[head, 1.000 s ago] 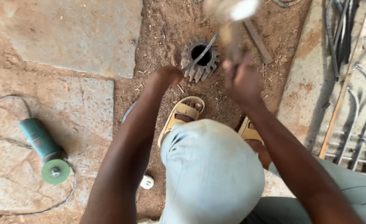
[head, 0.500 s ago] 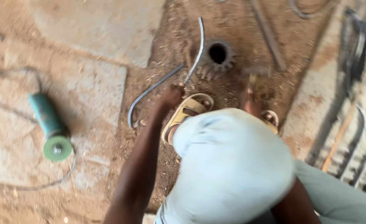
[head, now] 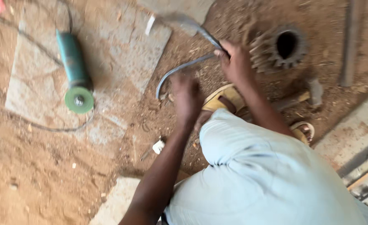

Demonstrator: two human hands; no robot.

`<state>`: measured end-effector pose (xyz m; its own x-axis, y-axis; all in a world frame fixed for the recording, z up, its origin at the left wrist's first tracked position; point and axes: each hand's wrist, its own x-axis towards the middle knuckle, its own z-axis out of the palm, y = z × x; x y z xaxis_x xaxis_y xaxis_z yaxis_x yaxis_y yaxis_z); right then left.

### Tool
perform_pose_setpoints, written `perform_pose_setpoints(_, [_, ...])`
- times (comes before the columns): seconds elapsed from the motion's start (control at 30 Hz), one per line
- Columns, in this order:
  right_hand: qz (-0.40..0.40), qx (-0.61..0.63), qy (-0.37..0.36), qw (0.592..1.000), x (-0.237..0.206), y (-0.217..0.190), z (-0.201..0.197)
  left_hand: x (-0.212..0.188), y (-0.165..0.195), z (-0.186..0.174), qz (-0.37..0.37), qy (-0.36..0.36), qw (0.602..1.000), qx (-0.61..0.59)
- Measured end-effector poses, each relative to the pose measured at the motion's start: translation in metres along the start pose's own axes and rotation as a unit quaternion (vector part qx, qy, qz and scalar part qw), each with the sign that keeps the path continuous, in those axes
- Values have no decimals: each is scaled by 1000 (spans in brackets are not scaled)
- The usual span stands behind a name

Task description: The person crouches on the workshop floor and bends a flat metal strap by hand, fitting it around a toothed metal die set into the ground. They reposition the strap repeatedly and strike it with a hammer to set the curve, checking the bend against the die as they work.

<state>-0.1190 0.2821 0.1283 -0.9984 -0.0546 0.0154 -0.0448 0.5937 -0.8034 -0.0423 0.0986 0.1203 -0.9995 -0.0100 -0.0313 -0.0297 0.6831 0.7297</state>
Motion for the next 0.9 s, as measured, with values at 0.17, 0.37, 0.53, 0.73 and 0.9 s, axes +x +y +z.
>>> perform_pose_setpoints(0.17, [-132,-49,-175,974,31,31,34,4,-82,-46,-45,128,972,191])
perform_pose_setpoints(0.37, [-149,-120,-234,953,39,65,93,-9,-150,-11,-134,82,971,178])
perform_pose_setpoints(0.53, [-205,-168,-176,948,31,83,110,-25,-167,3,-157,122,971,129])
perform_pose_setpoints(0.73, [-210,-237,-163,934,25,87,114,-19,-167,-3,-159,99,975,117])
perform_pose_setpoints(0.9, [-250,-265,-162,917,23,79,106,-18,-165,-4,-158,100,976,108])
